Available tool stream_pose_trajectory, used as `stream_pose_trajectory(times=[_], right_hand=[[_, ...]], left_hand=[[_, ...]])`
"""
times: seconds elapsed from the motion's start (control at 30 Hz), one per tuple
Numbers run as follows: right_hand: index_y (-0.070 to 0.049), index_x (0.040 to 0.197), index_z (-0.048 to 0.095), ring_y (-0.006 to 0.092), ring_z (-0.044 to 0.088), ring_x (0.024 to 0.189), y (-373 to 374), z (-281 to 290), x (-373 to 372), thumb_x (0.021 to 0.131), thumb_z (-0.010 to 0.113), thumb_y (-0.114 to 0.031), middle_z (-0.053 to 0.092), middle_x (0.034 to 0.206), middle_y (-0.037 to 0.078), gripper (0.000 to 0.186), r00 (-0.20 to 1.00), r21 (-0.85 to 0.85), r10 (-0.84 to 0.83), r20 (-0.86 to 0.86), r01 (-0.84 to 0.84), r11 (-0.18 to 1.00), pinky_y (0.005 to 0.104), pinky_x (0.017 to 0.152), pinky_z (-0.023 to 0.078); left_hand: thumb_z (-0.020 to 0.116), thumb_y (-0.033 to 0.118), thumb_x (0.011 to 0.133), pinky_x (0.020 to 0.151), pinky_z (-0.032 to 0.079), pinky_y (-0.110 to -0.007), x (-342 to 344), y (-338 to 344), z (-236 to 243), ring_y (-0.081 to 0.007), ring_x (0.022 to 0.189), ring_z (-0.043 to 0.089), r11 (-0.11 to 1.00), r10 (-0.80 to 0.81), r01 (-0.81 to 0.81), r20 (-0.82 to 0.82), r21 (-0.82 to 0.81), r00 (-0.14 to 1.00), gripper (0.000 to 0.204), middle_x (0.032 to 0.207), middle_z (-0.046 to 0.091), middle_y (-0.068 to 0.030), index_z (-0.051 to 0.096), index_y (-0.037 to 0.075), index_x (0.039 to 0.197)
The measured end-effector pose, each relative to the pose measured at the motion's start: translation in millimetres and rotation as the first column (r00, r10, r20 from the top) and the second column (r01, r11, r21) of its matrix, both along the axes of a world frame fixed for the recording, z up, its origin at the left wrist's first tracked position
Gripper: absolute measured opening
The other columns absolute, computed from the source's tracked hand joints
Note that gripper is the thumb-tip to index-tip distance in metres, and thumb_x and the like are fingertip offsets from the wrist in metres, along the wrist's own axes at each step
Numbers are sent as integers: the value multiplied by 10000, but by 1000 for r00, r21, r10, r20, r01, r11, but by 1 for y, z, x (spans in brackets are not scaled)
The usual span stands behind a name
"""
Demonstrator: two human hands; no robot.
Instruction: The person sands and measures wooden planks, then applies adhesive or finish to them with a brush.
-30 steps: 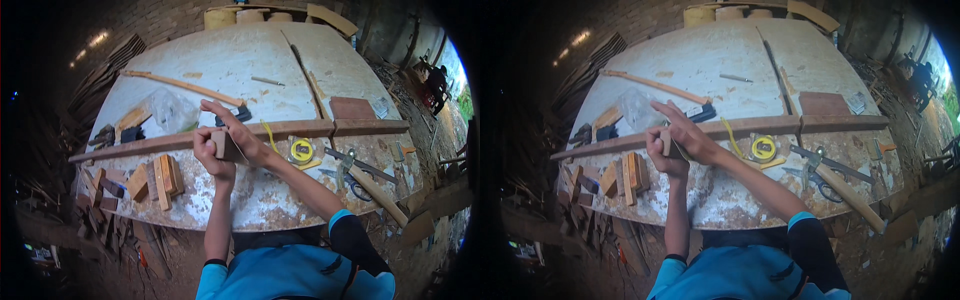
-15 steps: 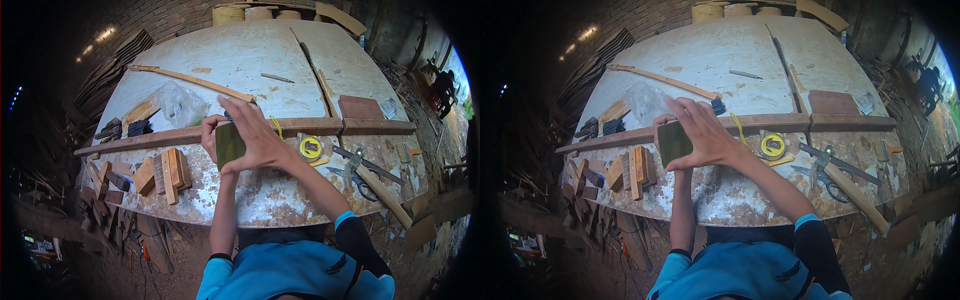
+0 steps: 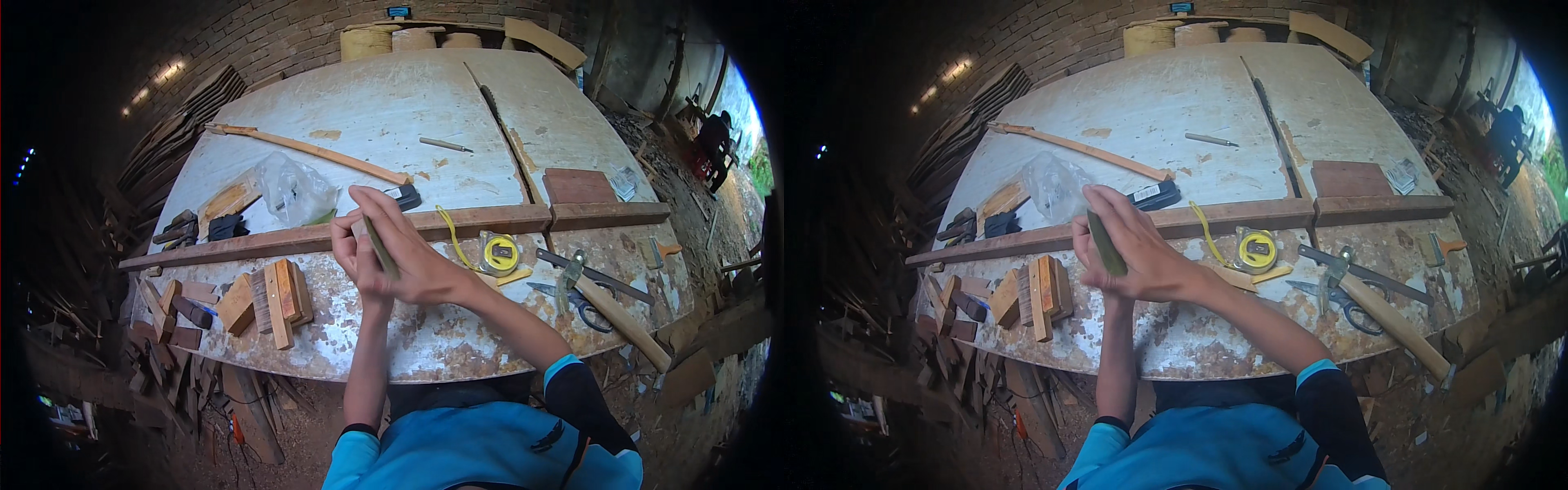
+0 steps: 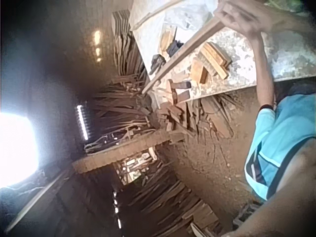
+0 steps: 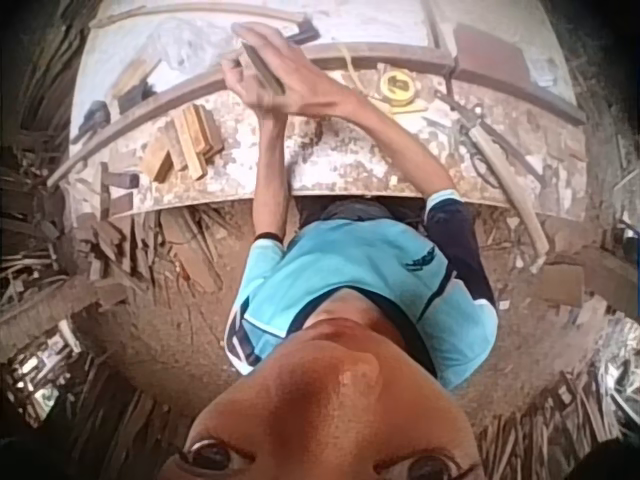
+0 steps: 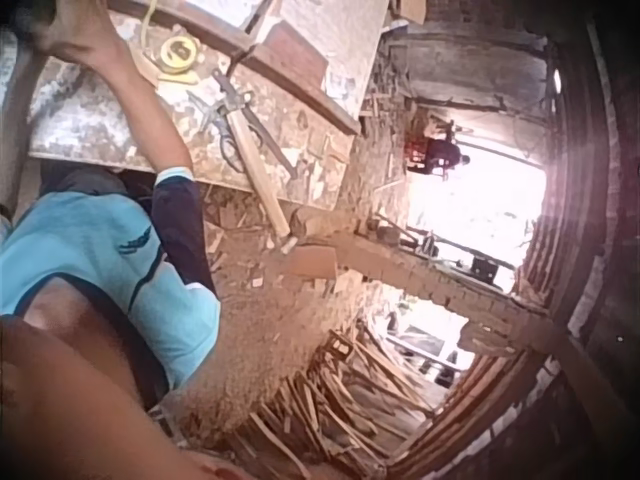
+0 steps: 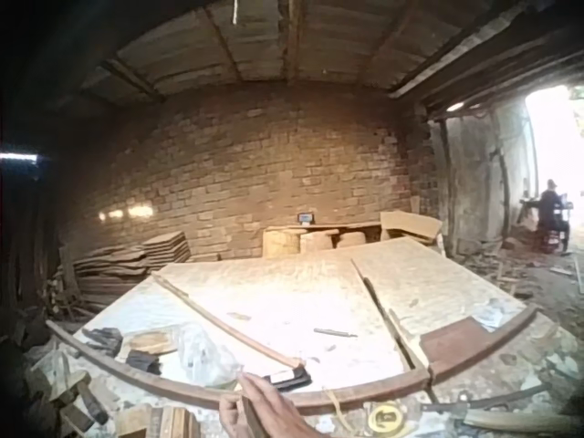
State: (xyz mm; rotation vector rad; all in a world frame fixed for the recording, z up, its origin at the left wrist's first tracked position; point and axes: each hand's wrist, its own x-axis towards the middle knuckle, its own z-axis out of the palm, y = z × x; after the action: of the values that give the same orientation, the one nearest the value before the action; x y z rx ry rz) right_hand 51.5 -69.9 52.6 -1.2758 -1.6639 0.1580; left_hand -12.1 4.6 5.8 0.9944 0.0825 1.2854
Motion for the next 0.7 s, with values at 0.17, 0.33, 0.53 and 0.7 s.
stream_pose_trajectory(times=[0.17,0.33,0.53,0.7], right_hand=[[-41,1449,131,408,243,1332,-8,11,-4,886,297,-660,192,1439,233,853,978,-35,91,-189,-99,994,461,1080,247],[-103,1463,140,377,255,1340,-4,-3,-4,908,260,-632,204,1454,206,776,957,-21,141,-253,-151,988,437,1087,244],[-104,1472,97,294,174,1382,16,-57,1,870,288,-683,155,1497,175,856,803,-99,236,-547,-342,935,403,1118,154],[-32,1463,56,283,127,1396,20,-63,6,805,332,-759,142,1498,196,1018,819,-236,187,-542,-362,902,379,1125,96]], left_hand=[[560,169,795,784,407,-273,-7,-4,12,-131,830,485,925,344,-317,-102,210,934,215,930,525,-93,472,2,899],[547,156,769,794,414,-300,-7,-2,15,-152,823,484,894,398,-375,-50,244,916,215,890,490,-87,457,8,896],[467,165,747,784,420,-304,-11,8,17,-161,804,478,887,442,-432,-31,166,896,247,916,478,-105,457,-3,927],[460,202,741,771,408,-288,-14,13,19,-167,817,475,923,383,-376,-88,85,920,307,911,487,-104,491,-17,955]])
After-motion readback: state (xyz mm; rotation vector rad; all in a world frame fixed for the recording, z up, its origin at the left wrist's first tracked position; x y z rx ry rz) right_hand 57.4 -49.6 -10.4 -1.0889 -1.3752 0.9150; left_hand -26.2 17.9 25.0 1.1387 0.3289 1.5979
